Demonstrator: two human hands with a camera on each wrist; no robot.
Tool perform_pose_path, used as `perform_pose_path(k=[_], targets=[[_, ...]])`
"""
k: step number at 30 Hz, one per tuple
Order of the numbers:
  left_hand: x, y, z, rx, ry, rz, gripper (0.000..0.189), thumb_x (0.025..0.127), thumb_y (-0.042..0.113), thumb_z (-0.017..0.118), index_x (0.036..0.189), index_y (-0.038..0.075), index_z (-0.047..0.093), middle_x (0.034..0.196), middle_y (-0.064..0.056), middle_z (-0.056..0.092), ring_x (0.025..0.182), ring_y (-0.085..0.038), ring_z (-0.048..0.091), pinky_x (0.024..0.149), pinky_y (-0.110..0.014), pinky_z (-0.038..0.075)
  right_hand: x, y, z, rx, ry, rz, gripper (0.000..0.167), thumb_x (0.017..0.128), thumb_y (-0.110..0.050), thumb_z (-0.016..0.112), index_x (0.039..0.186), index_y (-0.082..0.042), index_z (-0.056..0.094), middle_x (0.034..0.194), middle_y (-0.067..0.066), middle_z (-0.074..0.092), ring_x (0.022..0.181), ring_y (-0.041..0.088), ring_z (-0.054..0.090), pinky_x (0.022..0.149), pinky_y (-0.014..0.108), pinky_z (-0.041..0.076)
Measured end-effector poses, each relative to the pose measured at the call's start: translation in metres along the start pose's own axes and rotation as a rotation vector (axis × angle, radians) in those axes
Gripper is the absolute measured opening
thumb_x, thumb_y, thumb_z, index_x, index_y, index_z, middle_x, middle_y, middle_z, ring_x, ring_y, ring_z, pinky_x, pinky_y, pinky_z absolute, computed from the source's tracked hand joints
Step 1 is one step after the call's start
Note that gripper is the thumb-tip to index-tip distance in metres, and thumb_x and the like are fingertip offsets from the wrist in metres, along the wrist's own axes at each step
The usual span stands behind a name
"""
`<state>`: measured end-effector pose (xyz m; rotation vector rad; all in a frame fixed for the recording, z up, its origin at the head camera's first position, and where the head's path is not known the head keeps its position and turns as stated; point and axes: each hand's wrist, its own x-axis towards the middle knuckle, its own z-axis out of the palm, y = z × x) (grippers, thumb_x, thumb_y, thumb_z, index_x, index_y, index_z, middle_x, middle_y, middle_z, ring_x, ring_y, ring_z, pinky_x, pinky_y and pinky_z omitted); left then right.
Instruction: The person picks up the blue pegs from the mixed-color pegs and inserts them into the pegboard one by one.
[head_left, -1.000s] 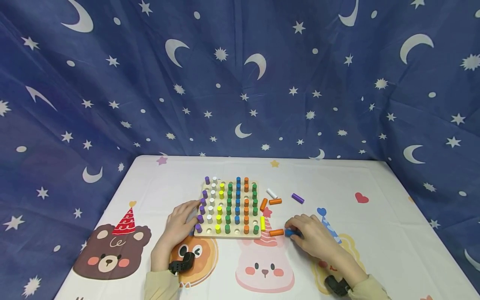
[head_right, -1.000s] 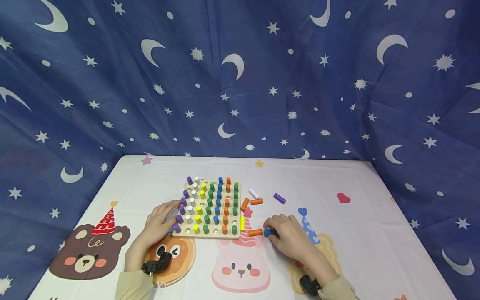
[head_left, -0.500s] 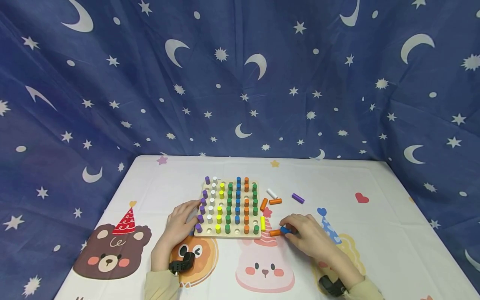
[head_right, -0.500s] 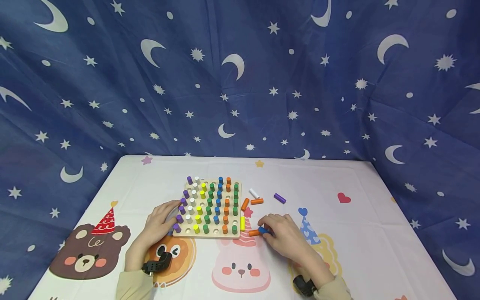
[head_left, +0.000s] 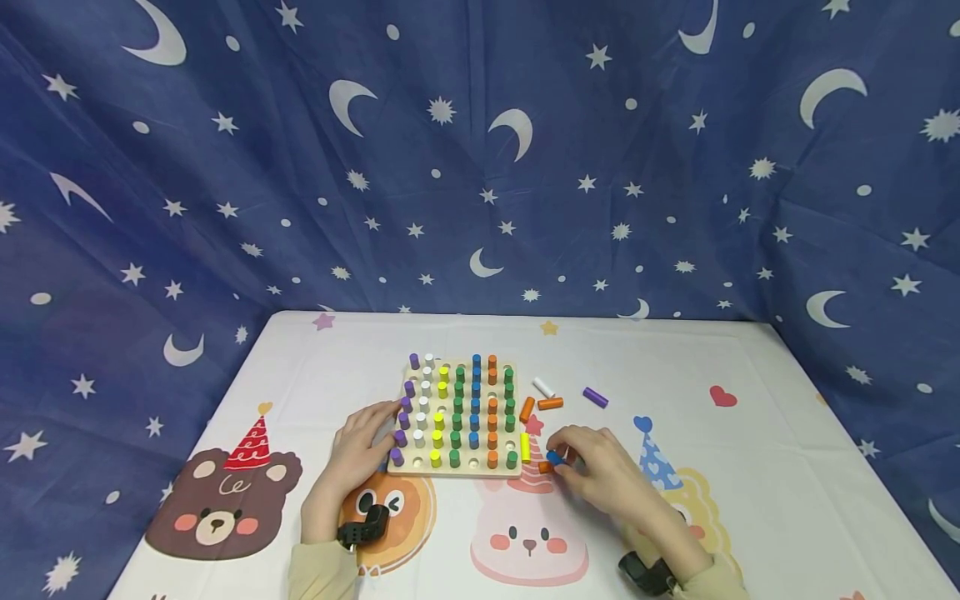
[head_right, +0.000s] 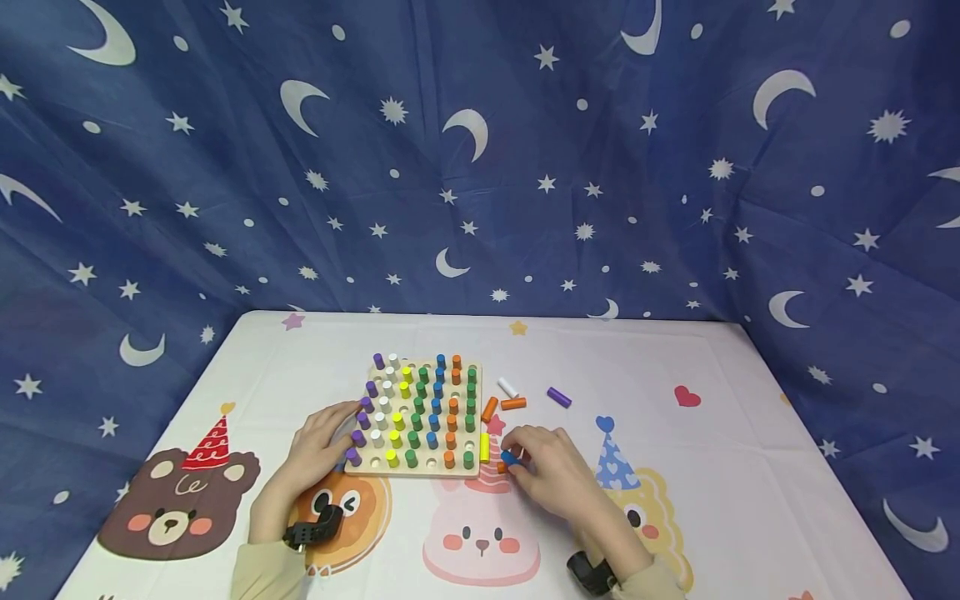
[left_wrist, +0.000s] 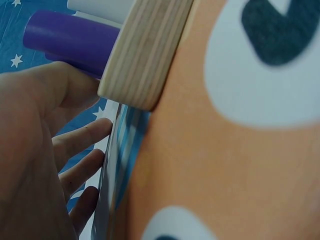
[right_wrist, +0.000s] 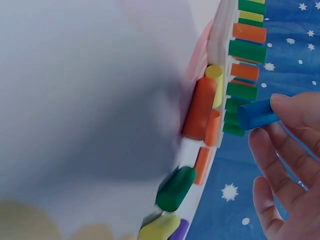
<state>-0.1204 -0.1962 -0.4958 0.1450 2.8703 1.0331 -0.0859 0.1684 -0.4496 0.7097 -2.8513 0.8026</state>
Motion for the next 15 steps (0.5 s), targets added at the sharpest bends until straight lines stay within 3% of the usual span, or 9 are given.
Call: perform_pose_path(k=[5,15], targets=[[-0.001,0.0,0.0,0.009,0.015,0.016,0.051,0.095,0.021,0.051,0.145,0.016,0.043,0.148,-0.01,0.043,0.141,-0.035,0.027,0.11,-0.062,0.019,0.004,-0.008,0.004,0.046,0.028,-0.021,0.027,0.076,-0.009,0.078,0.095,-0.023,0.064,0.084,-0.018,0.064,0.075,-0.001,0.056,0.076,0.026,0.038],[-0.001,0.002,-0.001,0.002,0.021,0.02,0.05,0.096,0.019,0.051,0.145,0.018,0.044,0.148,-0.009,0.043,0.142,-0.034,0.027,0.111,-0.062,0.019,0.012,-0.024,0.012,0.11,0.017,0.038,0.028,0.077,-0.012,0.077,0.094,-0.027,0.062,0.082,-0.022,0.059,0.078,0.001,0.054,0.08,0.028,0.038]])
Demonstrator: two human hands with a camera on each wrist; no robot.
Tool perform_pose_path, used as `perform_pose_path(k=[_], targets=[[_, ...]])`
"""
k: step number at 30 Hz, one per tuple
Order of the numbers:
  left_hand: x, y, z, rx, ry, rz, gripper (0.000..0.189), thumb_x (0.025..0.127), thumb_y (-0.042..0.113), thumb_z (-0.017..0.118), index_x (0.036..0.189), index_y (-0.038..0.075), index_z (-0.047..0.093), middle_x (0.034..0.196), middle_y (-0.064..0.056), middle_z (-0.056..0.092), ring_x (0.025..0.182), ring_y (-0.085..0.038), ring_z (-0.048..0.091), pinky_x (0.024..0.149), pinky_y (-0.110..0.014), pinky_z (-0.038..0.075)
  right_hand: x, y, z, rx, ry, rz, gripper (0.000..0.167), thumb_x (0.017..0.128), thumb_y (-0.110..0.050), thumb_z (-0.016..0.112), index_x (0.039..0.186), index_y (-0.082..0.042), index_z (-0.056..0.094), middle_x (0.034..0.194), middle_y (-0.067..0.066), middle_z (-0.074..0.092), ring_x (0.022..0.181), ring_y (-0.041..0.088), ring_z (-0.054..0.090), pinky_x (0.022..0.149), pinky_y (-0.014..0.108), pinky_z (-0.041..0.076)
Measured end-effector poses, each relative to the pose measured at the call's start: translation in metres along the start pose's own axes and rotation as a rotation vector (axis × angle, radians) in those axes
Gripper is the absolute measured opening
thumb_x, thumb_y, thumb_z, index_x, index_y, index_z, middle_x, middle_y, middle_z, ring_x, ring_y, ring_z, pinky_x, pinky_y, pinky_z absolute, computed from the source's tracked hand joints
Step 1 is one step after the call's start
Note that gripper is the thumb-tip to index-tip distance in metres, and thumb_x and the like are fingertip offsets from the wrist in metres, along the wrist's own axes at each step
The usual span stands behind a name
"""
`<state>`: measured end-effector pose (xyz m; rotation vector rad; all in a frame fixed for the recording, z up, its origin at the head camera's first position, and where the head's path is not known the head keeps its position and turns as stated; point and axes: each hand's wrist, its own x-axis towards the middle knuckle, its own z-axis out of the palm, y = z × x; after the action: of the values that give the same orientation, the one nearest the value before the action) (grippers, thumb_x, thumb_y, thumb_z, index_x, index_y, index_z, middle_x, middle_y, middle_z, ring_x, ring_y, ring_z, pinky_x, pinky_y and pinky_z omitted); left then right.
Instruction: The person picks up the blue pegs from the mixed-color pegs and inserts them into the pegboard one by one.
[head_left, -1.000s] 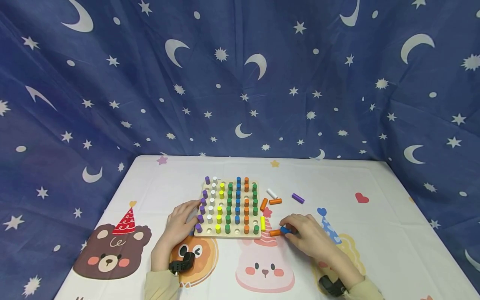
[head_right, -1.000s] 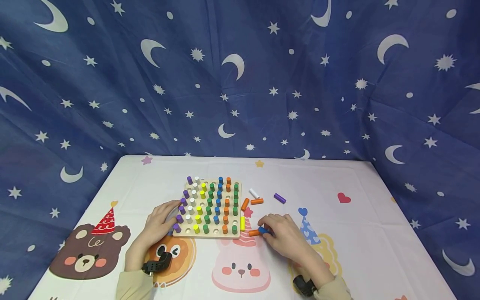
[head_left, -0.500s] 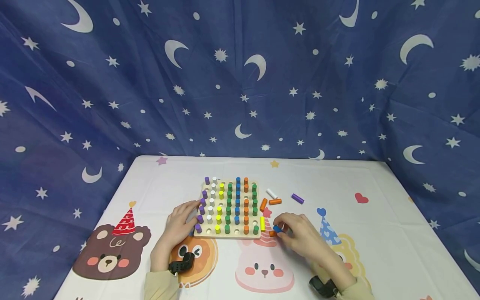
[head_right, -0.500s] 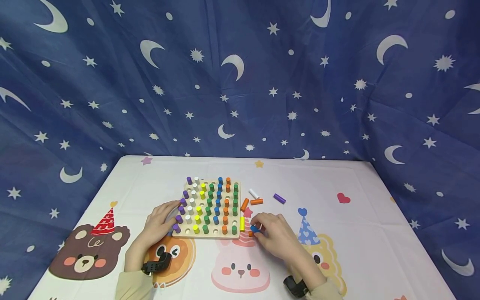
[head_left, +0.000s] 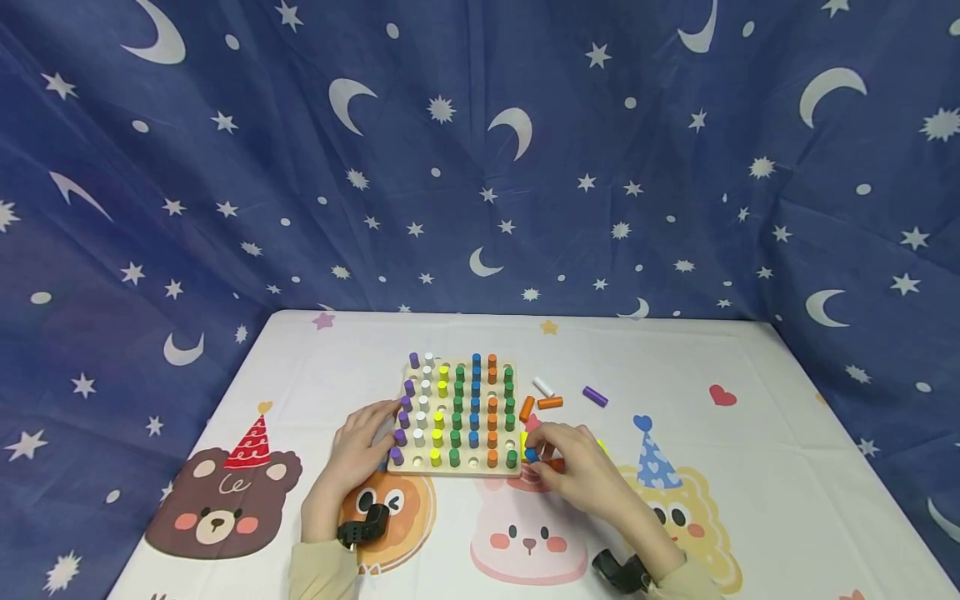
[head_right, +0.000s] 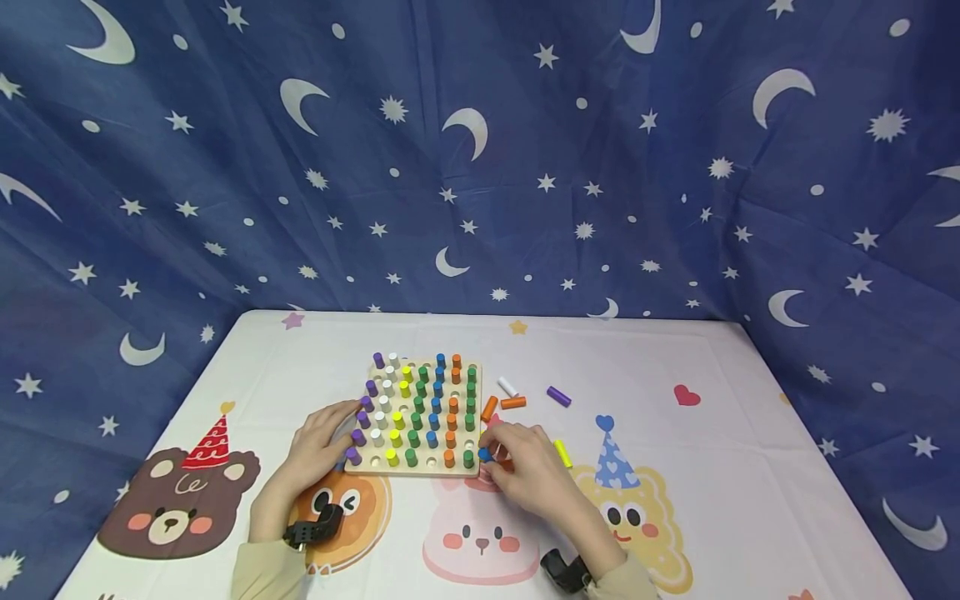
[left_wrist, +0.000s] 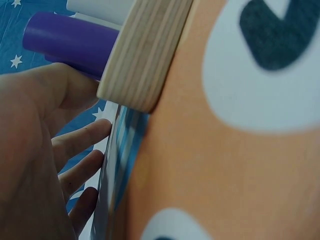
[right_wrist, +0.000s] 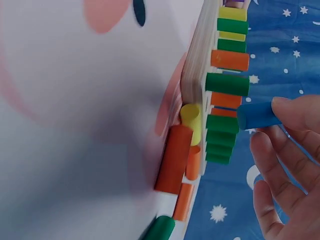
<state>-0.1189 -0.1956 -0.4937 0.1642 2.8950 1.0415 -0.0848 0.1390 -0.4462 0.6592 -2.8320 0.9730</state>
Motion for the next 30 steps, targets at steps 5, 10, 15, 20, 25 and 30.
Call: perform_pose_path(k=[5,10,15,20,25,30], targets=[[0.0,0.0,-0.001,0.005,-0.009,-0.006,0.05,0.096,0.019,0.051,0.145,0.017,0.043,0.149,-0.009,0.042,0.142,-0.034,0.026,0.111,-0.062,0.018,0.005,-0.007,0.004,0.017,0.001,0.001,0.027,0.077,-0.013,0.078,0.093,-0.028,0.062,0.082,-0.022,0.058,0.079,0.001,0.054,0.078,0.025,0.037],[-0.001,0.001,-0.002,0.003,-0.013,-0.01,0.051,0.096,0.019,0.051,0.146,0.017,0.042,0.149,-0.01,0.042,0.142,-0.034,0.026,0.111,-0.062,0.018,0.009,-0.015,0.008,0.011,0.009,-0.006,0.027,0.077,-0.015,0.079,0.095,-0.026,0.063,0.086,-0.019,0.061,0.082,0.003,0.054,0.079,0.026,0.04],[0.0,0.0,-0.002,0.003,-0.009,-0.009,0.051,0.096,0.019,0.051,0.146,0.018,0.042,0.149,-0.01,0.042,0.142,-0.034,0.026,0.111,-0.062,0.018,0.015,-0.021,0.013,0.034,0.01,-0.016,0.027,0.077,-0.015,0.078,0.096,-0.026,0.063,0.088,-0.02,0.06,0.084,0.005,0.057,0.084,0.03,0.041],[0.0,-0.002,-0.001,0.01,-0.004,0.004,0.05,0.096,0.02,0.051,0.145,0.018,0.043,0.149,-0.01,0.042,0.142,-0.035,0.027,0.111,-0.063,0.018,0.02,-0.025,0.018,0.083,-0.006,-0.017,0.023,0.079,-0.014,0.077,0.095,-0.025,0.064,0.086,-0.021,0.059,0.084,0.006,0.057,0.09,0.034,0.039],[0.001,-0.003,0.0,0.007,0.0,0.01,0.05,0.096,0.02,0.051,0.145,0.018,0.043,0.149,-0.01,0.042,0.141,-0.036,0.027,0.11,-0.063,0.019,0.025,-0.027,0.023,0.084,0.006,-0.046,0.023,0.079,-0.015,0.077,0.091,-0.027,0.062,0.086,-0.019,0.059,0.084,0.007,0.057,0.089,0.034,0.04],[0.001,-0.003,0.0,0.01,0.003,0.015,0.05,0.096,0.02,0.051,0.145,0.018,0.043,0.149,-0.01,0.042,0.141,-0.036,0.028,0.11,-0.064,0.02,0.031,-0.027,0.029,0.081,0.014,-0.056,0.023,0.078,-0.015,0.078,0.093,-0.025,0.063,0.086,-0.016,0.06,0.084,0.008,0.057,0.086,0.031,0.039]])
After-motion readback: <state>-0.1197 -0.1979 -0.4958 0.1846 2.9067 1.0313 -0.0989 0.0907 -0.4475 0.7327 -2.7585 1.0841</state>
